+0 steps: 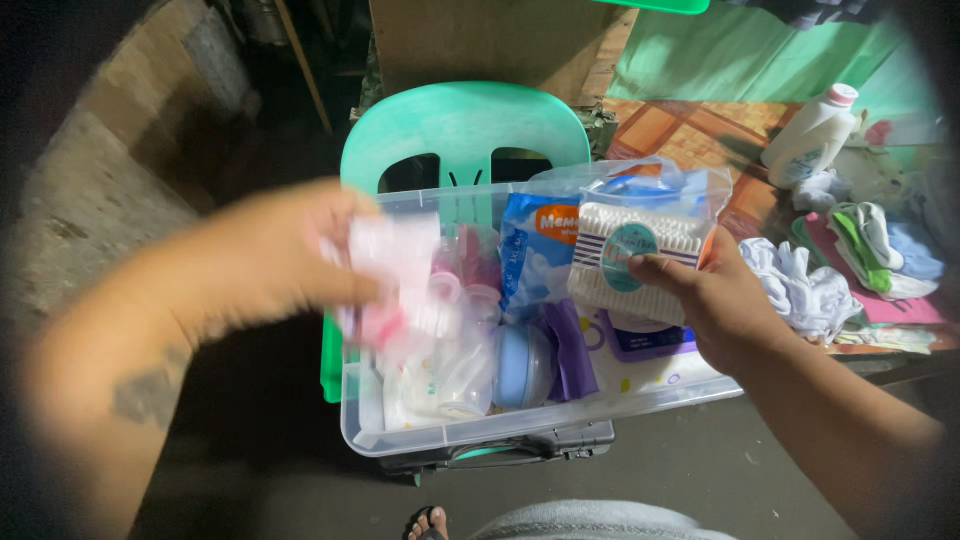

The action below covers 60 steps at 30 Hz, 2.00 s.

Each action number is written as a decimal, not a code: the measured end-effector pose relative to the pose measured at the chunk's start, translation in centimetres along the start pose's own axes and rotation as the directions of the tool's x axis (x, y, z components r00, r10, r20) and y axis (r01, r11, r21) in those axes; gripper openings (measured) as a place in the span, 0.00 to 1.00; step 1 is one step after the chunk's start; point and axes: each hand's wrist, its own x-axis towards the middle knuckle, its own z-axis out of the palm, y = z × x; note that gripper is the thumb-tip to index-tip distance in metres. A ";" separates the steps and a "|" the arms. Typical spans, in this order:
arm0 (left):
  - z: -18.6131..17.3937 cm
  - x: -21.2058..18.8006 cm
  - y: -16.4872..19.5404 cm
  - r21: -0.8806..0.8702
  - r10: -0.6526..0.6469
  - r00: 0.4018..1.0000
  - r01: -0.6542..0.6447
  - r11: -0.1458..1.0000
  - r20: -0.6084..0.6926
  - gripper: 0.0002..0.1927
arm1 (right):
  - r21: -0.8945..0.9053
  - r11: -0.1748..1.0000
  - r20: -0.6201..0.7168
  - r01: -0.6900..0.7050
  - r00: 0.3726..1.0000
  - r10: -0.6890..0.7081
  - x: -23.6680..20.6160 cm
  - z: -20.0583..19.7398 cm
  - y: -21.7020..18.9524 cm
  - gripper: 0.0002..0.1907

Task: The person arranges baby bottles, diapers, wipes, a powder bottle and other baby care items inside a clear plastic storage box, then presses the green lid closed. They then lift the lid off, move the box aside, and transfer the items into a second clear container on the table.

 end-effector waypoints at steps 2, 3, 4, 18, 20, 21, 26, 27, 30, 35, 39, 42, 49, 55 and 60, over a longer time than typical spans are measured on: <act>-0.7 1.5 0.6 -0.085 0.092 0.995 -0.095 0.992 -0.041 0.21 | 0.013 0.999 -0.024 -0.034 0.999 0.034 0.0 -0.2 0.2 0.23; -0.6 2.5 0.6 -0.126 0.137 0.989 -0.144 0.982 -0.063 0.20 | 0.020 0.999 -0.038 -0.050 0.998 0.050 -0.1 -0.2 0.3 0.23; 0.1 3.9 0.3 -0.131 0.158 0.986 -0.162 0.978 -0.046 0.20 | 0.023 0.999 -0.031 -0.046 0.998 0.047 -0.1 -0.2 0.3 0.24; 14.4 16.0 -7.7 0.583 0.412 0.910 -0.305 0.753 -0.056 0.12 | 0.068 0.997 0.003 -0.030 1.000 0.030 -1.1 -0.7 -0.2 0.26; 15.6 15.1 -7.5 0.651 0.403 0.913 -0.271 0.709 -0.059 0.10 | 0.064 0.998 0.001 -0.030 1.000 0.030 -1.4 -0.8 -0.1 0.26; 16.4 14.2 -7.5 0.687 0.437 0.896 -0.273 0.674 -0.073 0.12 | 0.063 0.998 -0.002 -0.027 1.000 0.027 -1.5 -0.9 -0.1 0.26; 18.4 12.6 -6.4 0.772 0.436 0.895 -0.214 0.599 -0.089 0.31 | 0.041 0.997 -0.046 -0.059 0.997 0.061 -1.6 -1.0 0.0 0.27; 17.9 13.0 -6.0 0.735 0.301 0.953 -0.176 0.654 -0.039 0.30 | 0.042 0.997 -0.051 -0.069 0.996 0.072 -1.6 -1.0 0.0 0.28; 16.2 13.7 -5.2 0.667 0.060 0.993 -0.115 0.736 0.105 0.25 | 0.056 0.996 -0.034 -0.076 0.996 0.078 -1.5 -1.1 0.0 0.28; 15.7 12.3 -5.4 0.696 0.282 0.957 -0.247 0.675 0.066 0.13 | 0.061 0.996 -0.040 -0.072 0.996 0.074 -1.6 -1.3 0.2 0.29; 15.7 12.9 -4.7 0.717 0.211 0.976 -0.189 0.671 0.060 0.09 | 0.061 0.995 -0.026 -0.082 0.996 0.084 -1.4 -1.5 0.3 0.29; 13.8 13.4 -5.5 0.622 0.134 0.988 -0.155 0.768 0.080 0.15 | 0.077 0.989 -0.054 -0.125 0.990 0.129 -1.4 -1.8 0.4 0.30; 14.9 12.9 -10.2 -0.200 0.238 0.971 -0.228 0.953 0.026 0.27 | 0.063 0.995 -0.027 -0.074 0.997 0.076 -1.7 -2.1 0.6 0.30; 14.1 11.1 -7.1 0.727 0.188 0.982 -0.145 0.671 0.022 0.34 | 0.030 0.998 -0.002 -0.062 0.998 0.062 -1.7 -1.8 0.2 0.29; 12.9 10.8 -4.4 0.678 0.328 0.937 -0.318 0.663 0.119 0.44 | 0.015 0.993 -0.070 -0.116 0.991 0.117 -1.8 -1.8 0.2 0.29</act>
